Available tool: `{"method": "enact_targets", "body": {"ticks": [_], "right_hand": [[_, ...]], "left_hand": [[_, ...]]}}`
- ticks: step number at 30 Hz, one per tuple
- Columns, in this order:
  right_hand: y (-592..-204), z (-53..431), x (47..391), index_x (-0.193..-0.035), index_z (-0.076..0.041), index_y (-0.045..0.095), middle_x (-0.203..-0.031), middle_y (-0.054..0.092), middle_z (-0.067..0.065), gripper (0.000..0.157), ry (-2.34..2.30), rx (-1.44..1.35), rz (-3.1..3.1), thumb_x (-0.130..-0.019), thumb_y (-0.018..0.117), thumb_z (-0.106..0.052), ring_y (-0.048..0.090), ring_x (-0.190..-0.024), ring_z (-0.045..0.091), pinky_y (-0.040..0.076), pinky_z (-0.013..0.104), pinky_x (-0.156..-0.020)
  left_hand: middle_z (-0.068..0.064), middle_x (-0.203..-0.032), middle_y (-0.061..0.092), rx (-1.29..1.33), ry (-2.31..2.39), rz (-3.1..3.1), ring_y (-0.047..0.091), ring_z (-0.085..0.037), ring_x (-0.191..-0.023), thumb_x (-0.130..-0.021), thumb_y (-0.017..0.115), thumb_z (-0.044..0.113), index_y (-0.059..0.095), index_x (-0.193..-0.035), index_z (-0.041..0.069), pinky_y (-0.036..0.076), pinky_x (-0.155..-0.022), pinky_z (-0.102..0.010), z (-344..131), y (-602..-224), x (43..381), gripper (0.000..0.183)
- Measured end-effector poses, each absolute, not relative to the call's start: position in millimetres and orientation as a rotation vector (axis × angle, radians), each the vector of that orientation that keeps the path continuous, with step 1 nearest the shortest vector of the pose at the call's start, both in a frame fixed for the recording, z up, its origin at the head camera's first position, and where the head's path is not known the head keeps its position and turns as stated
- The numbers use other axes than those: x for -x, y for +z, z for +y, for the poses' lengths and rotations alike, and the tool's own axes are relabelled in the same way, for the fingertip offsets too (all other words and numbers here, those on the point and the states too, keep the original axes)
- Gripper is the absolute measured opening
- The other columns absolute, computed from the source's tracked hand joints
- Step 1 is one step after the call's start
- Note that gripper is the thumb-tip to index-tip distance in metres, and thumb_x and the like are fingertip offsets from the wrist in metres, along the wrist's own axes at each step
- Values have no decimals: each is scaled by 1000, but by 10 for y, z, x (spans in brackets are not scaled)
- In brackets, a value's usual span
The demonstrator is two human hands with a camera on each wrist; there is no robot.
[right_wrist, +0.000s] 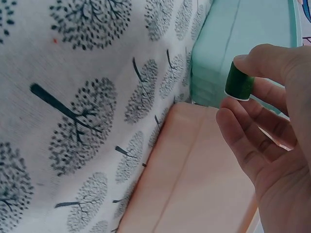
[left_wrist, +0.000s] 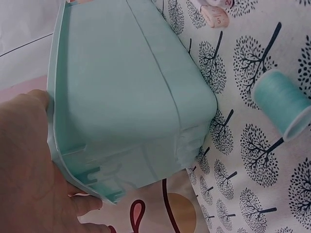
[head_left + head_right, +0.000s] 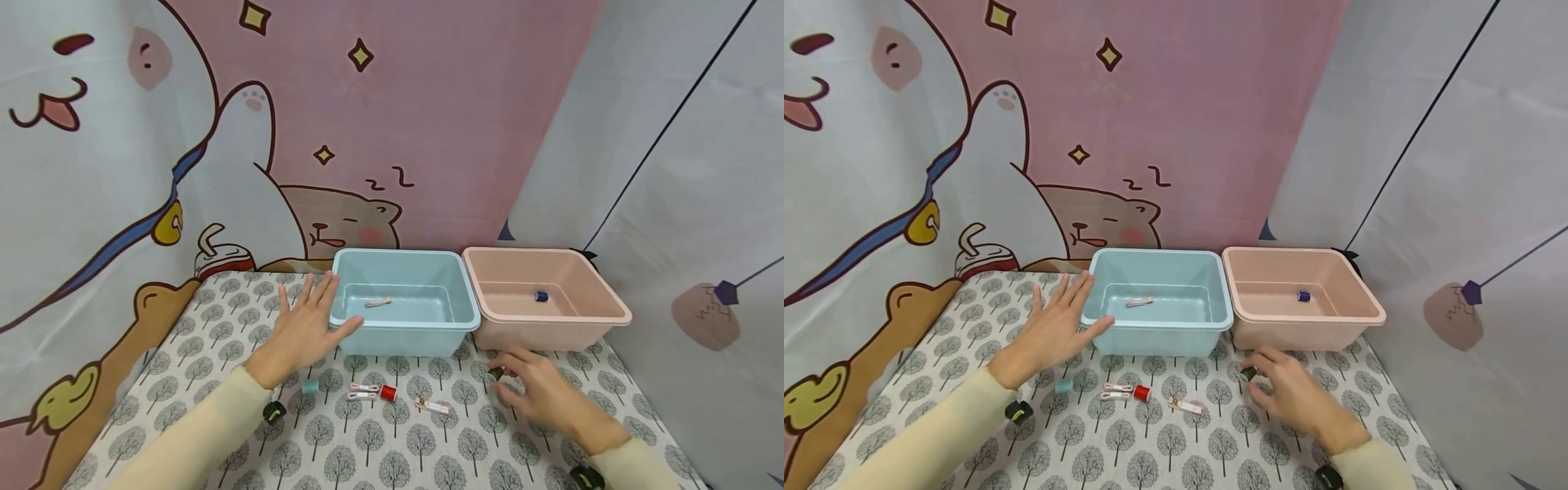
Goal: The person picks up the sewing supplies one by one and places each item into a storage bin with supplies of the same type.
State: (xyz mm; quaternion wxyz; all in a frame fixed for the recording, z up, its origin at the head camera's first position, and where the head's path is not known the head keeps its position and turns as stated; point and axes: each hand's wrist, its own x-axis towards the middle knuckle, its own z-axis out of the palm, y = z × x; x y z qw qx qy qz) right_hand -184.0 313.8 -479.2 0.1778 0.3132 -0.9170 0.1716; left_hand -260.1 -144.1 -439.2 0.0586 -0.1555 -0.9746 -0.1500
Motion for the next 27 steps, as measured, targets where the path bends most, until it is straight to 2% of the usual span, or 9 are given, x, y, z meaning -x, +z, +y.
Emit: {"method": "enact_targets", "body": {"ticks": [5, 11, 15, 22, 27], "right_hand": [[-4730, 3149, 1889, -119, -14, 84, -118, 81, -2, 43, 474, -913, -2530, -82, 101, -3, 76, -88, 12, 69, 28, -74], [-4603, 3170, 1944, -119, -10, 84, -115, 81, 0, 44, 459, -948, -2464, -79, 101, -2, 75, -88, 10, 69, 30, -74], [-4511, 3186, 1982, -117, -10, 84, -113, 81, 2, 44, 430, -947, -2448, -78, 101, -1, 73, -86, 10, 69, 30, -73], [-4371, 3232, 2056, -115, -12, 84, -105, 78, -5, 43, 391, -937, -2405, -77, 101, -1, 66, -85, 1, 63, 21, -71], [-4274, 3254, 2122, -117, -12, 85, -106, 78, -2, 47, 413, -985, -2353, -75, 100, 1, 73, -83, 9, 63, 16, -74]], "left_hand": [[-8, -197, 12, 467, -452, -2945, 6, -47, -183, -112, 46, 85, 18, -188, 11, -5, -137, -92, -1450, -4393, 2580, 109], [-7, -198, 11, 457, -462, -2952, 5, -46, -184, -112, 45, 86, 17, -188, 12, -9, -137, -90, -1456, -4398, 2574, 110], [-9, -197, 12, 456, -449, -2951, 6, -47, -183, -111, 44, 87, 19, -188, 10, -8, -137, -91, -1448, -4392, 2574, 111], [-10, -197, 11, 459, -442, -2961, 5, -46, -184, -110, 41, 90, 18, -187, 8, -7, -137, -90, -1419, -4361, 2591, 115], [-8, -197, 8, 459, -430, -2979, 3, -44, -184, -108, 36, 94, 16, -187, 8, -9, -138, -88, -1417, -4338, 2595, 119]]}}
